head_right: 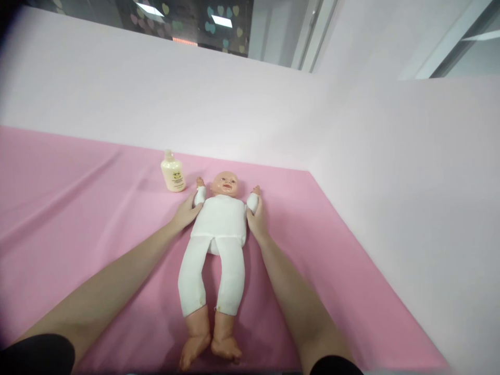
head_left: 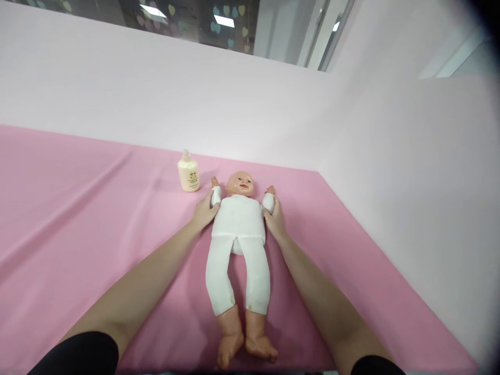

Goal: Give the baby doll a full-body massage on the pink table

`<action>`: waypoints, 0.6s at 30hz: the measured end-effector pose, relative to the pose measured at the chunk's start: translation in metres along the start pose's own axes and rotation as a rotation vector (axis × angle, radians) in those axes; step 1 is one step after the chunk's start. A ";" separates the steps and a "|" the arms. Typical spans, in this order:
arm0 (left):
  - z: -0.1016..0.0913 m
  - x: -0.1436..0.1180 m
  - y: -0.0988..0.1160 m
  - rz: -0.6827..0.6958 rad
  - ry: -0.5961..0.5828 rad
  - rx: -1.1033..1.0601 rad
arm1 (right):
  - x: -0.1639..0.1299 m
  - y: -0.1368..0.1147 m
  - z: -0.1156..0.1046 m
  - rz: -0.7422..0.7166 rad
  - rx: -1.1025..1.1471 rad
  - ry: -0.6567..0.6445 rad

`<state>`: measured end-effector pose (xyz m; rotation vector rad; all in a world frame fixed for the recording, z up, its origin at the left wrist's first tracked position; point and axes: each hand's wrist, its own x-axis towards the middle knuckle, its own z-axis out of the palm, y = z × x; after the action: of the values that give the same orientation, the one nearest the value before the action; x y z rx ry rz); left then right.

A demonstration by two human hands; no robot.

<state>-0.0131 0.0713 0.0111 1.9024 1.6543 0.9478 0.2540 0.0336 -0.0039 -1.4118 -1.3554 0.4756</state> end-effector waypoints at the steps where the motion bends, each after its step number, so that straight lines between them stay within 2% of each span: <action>1: 0.000 0.000 0.000 0.005 0.001 -0.003 | 0.000 0.000 0.000 0.003 0.006 0.003; 12: 0.002 0.001 -0.004 0.022 0.031 -0.080 | -0.001 -0.005 0.000 -0.008 0.038 0.017; 18: 0.008 0.004 -0.009 0.091 0.122 -0.284 | 0.000 -0.001 0.000 -0.108 0.077 0.046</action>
<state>-0.0132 0.0778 -0.0001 1.7687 1.4181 1.2846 0.2531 0.0336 -0.0031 -1.2720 -1.3545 0.4173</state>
